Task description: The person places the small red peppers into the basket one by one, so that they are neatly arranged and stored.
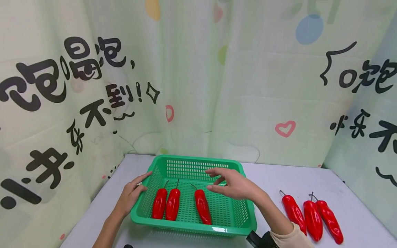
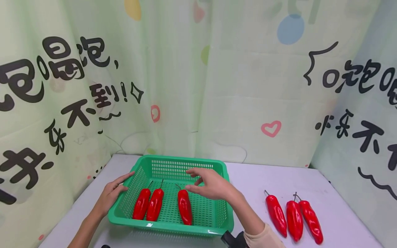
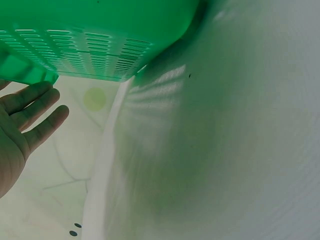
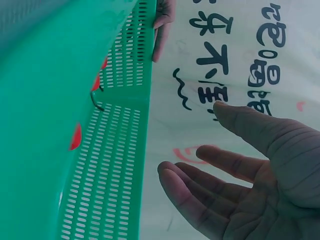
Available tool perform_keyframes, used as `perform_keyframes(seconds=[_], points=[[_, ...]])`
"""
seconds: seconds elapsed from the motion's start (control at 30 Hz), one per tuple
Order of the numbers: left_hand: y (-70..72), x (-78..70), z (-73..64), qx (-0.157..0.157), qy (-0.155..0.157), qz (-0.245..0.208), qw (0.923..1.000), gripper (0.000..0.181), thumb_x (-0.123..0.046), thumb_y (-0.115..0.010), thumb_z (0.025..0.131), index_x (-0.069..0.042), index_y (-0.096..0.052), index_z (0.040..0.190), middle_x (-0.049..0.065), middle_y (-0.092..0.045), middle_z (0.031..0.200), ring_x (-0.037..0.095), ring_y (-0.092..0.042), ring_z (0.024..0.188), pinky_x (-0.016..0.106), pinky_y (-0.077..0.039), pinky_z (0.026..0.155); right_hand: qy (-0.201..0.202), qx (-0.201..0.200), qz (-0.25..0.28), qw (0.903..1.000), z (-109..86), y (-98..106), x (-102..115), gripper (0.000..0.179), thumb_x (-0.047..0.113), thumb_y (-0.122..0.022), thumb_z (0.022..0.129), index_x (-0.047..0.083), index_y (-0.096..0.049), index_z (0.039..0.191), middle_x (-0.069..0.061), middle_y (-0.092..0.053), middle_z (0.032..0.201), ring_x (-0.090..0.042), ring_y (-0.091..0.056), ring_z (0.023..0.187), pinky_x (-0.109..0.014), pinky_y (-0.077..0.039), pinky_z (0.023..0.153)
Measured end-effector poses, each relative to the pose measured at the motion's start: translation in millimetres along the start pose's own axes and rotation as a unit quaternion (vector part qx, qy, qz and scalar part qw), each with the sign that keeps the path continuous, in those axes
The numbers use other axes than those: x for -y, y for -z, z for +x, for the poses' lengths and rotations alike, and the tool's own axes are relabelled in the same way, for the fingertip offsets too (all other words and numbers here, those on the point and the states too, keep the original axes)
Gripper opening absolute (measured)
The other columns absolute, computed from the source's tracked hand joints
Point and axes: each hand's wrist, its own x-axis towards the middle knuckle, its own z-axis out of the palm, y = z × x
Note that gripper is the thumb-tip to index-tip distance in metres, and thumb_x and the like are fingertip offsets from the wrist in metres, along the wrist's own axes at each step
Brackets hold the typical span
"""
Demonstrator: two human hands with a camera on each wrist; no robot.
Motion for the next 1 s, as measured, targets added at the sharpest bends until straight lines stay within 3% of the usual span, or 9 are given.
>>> perform_keyframes(seconds=[0.47, 0.77, 1.0], points=[[-0.4, -2.0, -0.5, -0.001, 0.001, -0.009, 1.0000, 0.049, -0.003, -0.047, 0.095, -0.004, -0.060, 0.142, 0.019, -0.056, 0.147, 0.034, -0.057, 0.126, 0.033, -0.050, 0.092, -0.018, -0.015, 0.019, 0.9995, -15.9, 5, -2, 0.056, 0.033, -0.070, 0.096, 0.007, -0.056, 0.144, -0.014, -0.062, 0.136, -0.024, -0.068, 0.110, -0.029, -0.056, 0.085], [0.8, -0.9, 0.5, 0.002, 0.004, -0.010, 0.9999, 0.049, -0.002, -0.046, 0.095, -0.004, -0.060, 0.142, 0.021, -0.056, 0.146, 0.033, -0.057, 0.119, 0.030, -0.051, 0.086, -0.017, -0.029, 0.010, 0.9994, -28.3, 11, -3, 0.057, 0.034, -0.070, 0.096, 0.007, -0.056, 0.144, -0.015, -0.063, 0.136, -0.024, -0.068, 0.109, -0.032, -0.058, 0.085], [1.5, 0.8, 0.6, 0.007, 0.002, -0.016, 0.9998, 0.049, -0.002, -0.047, 0.095, -0.003, -0.060, 0.142, 0.023, -0.055, 0.146, 0.031, -0.058, 0.113, 0.029, -0.052, 0.081, -0.020, -0.039, 0.001, 0.9990, -38.5, 16, -5, 0.059, 0.037, -0.070, 0.096, 0.008, -0.055, 0.145, -0.013, -0.062, 0.138, -0.024, -0.068, 0.110, -0.027, -0.056, 0.085]])
